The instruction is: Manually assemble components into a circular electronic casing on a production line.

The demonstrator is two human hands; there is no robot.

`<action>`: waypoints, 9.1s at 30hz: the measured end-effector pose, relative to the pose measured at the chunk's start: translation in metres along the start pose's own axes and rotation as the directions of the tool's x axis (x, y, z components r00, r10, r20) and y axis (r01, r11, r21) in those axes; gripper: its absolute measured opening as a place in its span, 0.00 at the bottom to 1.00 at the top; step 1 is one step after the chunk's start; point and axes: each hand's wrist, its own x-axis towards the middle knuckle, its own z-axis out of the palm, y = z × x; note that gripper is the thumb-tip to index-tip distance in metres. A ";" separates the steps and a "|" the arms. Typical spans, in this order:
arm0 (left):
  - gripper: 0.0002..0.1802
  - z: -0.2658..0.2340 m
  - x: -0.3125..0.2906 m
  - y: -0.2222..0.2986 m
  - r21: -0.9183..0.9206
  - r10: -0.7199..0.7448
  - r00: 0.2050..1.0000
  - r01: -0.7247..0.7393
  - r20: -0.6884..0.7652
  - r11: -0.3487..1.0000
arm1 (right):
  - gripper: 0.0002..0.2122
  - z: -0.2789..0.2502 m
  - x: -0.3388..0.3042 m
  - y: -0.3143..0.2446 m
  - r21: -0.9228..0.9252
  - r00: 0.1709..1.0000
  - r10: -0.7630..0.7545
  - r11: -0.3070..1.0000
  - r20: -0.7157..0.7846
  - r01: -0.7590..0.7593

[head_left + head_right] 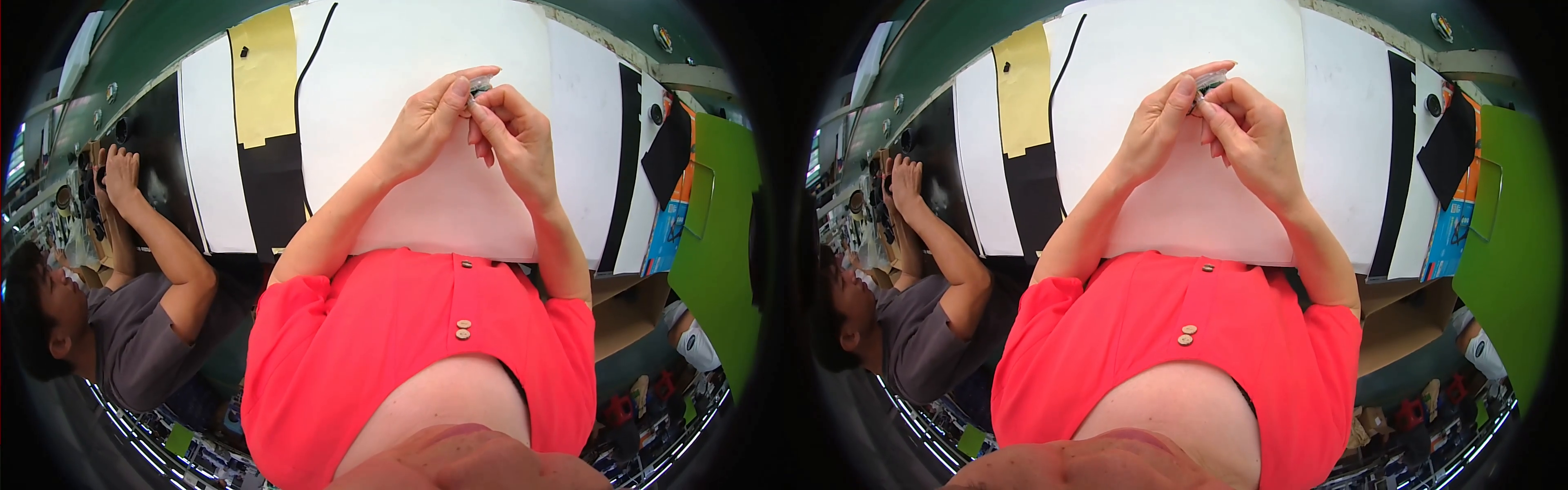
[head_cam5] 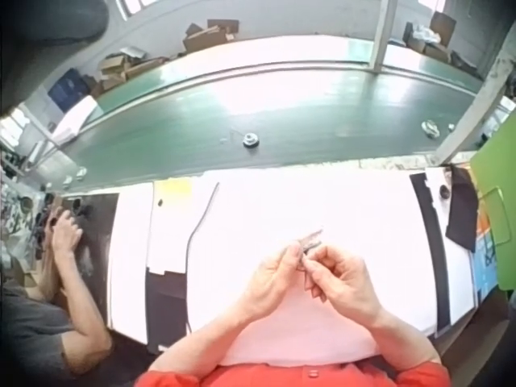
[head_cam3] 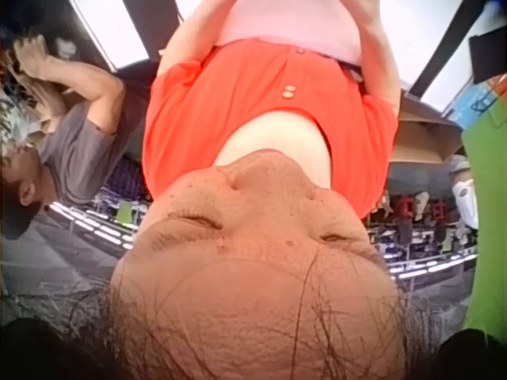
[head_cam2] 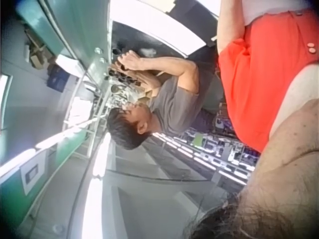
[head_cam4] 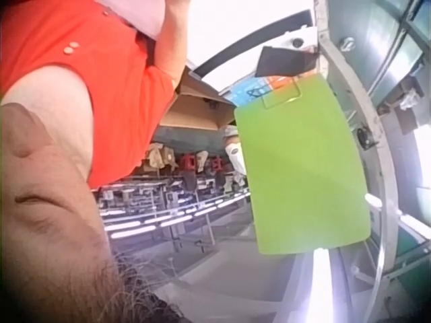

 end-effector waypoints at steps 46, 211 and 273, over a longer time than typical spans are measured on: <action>0.12 -0.004 -0.003 0.008 0.381 0.246 0.953 -0.164 -0.177 0.910 | 0.12 -0.001 0.010 0.009 -0.163 0.979 -0.145 0.979 -0.141 0.121; 0.11 0.013 -0.004 0.007 -0.073 -0.042 0.930 0.016 -0.365 0.997 | 0.12 0.004 0.007 0.011 0.046 0.987 -0.113 0.992 -0.111 0.118; 0.04 -0.160 -0.139 0.072 0.808 0.192 0.840 0.385 -0.507 0.446 | 0.19 -0.154 0.257 0.038 -0.447 0.853 -0.474 0.825 -0.216 0.345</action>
